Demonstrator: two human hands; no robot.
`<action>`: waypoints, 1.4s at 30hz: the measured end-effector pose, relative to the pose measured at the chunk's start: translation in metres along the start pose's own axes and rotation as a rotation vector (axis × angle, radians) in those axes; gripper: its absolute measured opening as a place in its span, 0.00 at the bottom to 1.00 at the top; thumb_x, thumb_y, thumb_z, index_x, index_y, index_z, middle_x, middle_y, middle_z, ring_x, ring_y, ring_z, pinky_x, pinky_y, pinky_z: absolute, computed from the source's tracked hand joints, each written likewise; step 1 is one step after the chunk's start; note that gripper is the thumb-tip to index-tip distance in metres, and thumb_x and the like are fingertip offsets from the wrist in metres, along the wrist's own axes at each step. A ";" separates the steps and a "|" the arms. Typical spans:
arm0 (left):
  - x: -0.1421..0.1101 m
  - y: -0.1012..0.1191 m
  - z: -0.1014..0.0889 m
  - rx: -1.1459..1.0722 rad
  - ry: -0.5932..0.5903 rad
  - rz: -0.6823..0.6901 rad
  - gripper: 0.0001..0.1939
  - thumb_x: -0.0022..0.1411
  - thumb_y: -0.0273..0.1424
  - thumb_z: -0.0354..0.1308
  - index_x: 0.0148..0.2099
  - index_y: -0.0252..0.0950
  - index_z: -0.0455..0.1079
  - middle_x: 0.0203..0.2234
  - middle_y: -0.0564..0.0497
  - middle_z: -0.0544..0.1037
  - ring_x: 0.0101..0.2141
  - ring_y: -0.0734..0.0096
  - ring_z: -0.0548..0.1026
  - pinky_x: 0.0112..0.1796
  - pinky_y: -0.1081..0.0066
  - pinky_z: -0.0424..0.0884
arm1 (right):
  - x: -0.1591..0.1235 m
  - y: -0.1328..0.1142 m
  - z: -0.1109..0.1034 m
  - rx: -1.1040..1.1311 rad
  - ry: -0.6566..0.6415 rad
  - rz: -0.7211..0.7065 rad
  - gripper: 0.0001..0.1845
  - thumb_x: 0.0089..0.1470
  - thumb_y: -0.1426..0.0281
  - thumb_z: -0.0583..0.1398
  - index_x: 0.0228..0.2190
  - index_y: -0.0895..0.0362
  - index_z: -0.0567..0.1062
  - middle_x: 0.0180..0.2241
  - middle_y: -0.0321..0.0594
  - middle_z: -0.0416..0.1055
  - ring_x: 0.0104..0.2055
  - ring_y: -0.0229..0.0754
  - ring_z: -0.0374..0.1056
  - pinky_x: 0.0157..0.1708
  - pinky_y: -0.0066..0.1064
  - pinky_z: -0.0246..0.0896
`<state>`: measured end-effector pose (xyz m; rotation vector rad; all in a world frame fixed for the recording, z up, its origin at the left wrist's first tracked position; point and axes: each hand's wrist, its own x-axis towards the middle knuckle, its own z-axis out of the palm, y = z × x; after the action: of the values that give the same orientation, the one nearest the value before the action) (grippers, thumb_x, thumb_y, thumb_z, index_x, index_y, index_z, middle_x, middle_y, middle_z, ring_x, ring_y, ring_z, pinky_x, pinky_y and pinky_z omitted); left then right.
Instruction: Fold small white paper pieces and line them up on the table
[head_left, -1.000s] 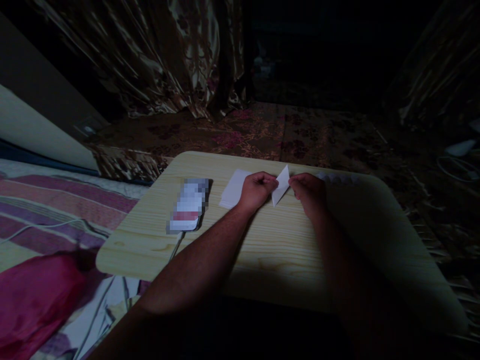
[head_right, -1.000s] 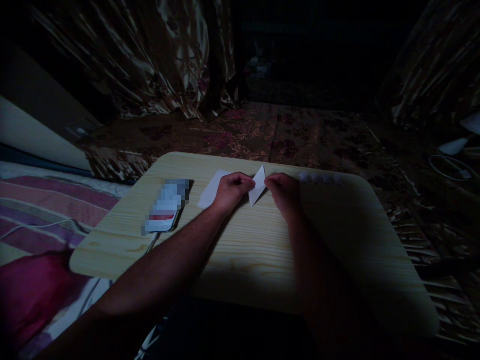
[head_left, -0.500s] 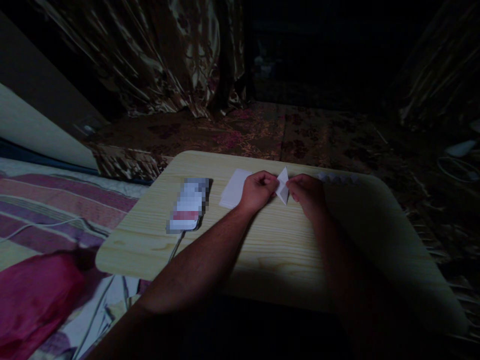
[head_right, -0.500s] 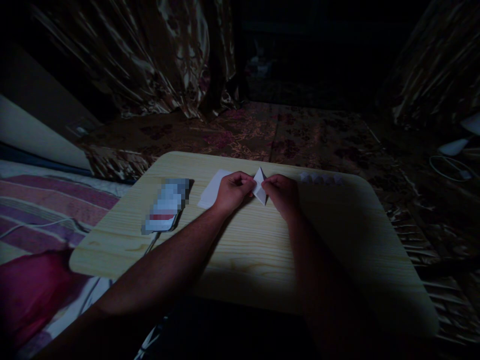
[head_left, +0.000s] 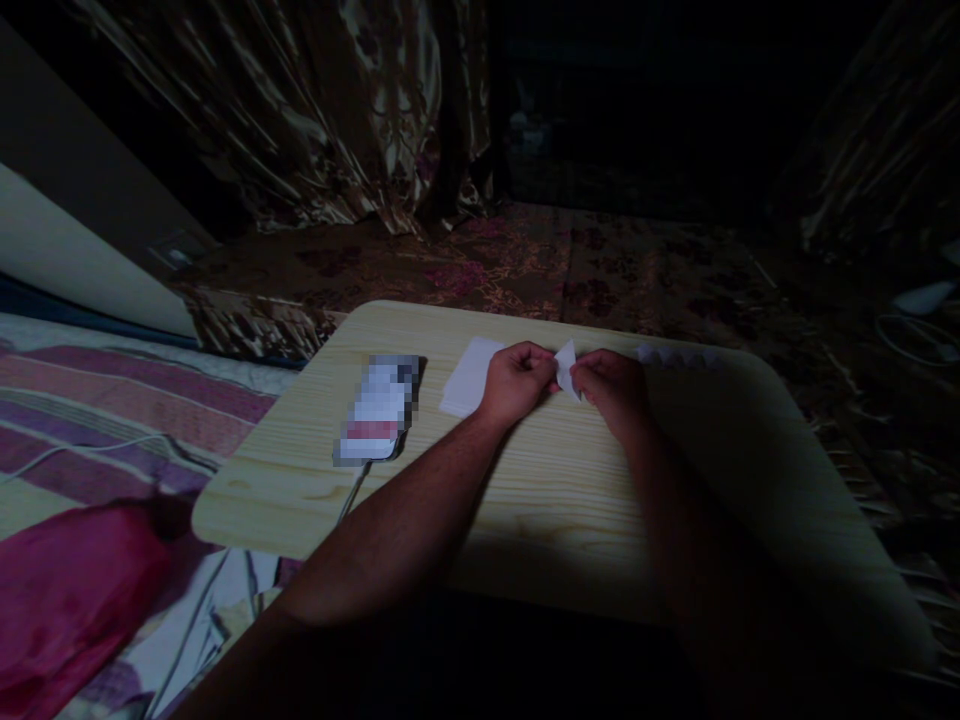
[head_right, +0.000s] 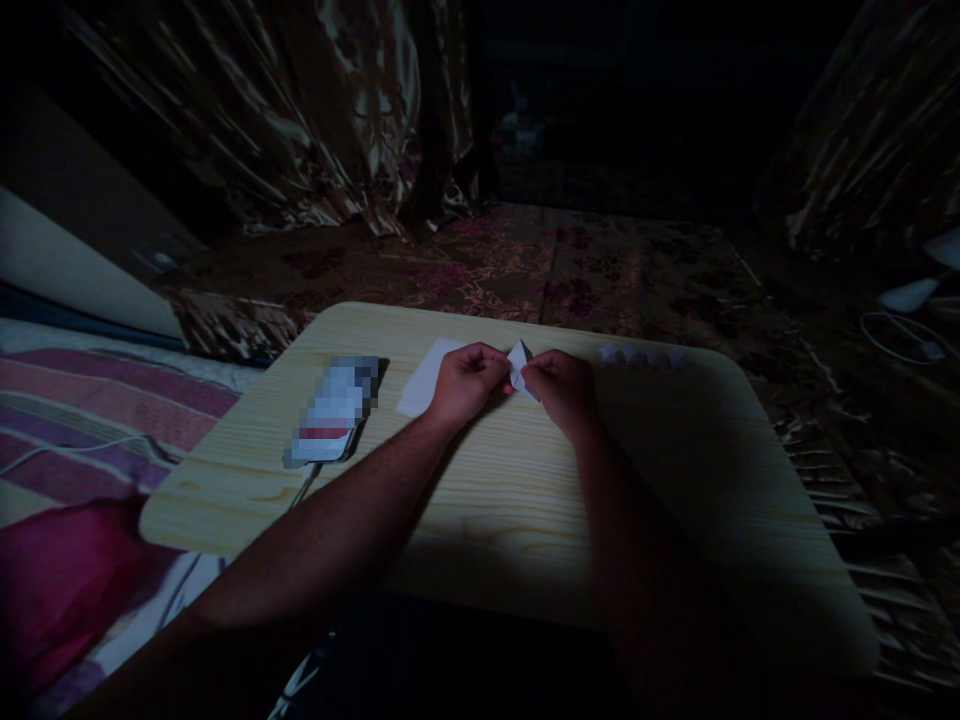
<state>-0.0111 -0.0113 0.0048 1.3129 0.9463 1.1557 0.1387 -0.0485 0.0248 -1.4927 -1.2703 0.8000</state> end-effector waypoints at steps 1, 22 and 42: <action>0.000 0.000 0.000 -0.007 -0.001 -0.009 0.11 0.53 0.38 0.62 0.32 0.33 0.71 0.18 0.52 0.76 0.17 0.77 0.69 0.20 0.77 0.62 | 0.000 0.001 0.001 -0.013 -0.002 -0.006 0.09 0.42 0.64 0.62 0.25 0.57 0.75 0.17 0.34 0.70 0.18 0.35 0.61 0.20 0.27 0.55; 0.000 -0.002 0.001 -0.081 -0.071 -0.053 0.16 0.49 0.40 0.68 0.32 0.32 0.71 0.21 0.48 0.79 0.20 0.74 0.74 0.21 0.76 0.66 | 0.003 0.017 0.006 -0.101 0.009 -0.117 0.09 0.44 0.64 0.62 0.21 0.55 0.72 0.16 0.32 0.67 0.19 0.35 0.59 0.20 0.27 0.51; 0.004 -0.007 0.000 -0.085 -0.046 -0.063 0.15 0.50 0.39 0.67 0.31 0.32 0.71 0.22 0.48 0.79 0.20 0.74 0.75 0.20 0.77 0.67 | 0.002 0.014 0.003 -0.173 -0.023 -0.147 0.10 0.47 0.64 0.59 0.21 0.57 0.74 0.16 0.33 0.68 0.18 0.34 0.61 0.20 0.25 0.52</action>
<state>-0.0102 -0.0071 -0.0018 1.2280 0.8898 1.1015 0.1408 -0.0452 0.0112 -1.5085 -1.4787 0.6260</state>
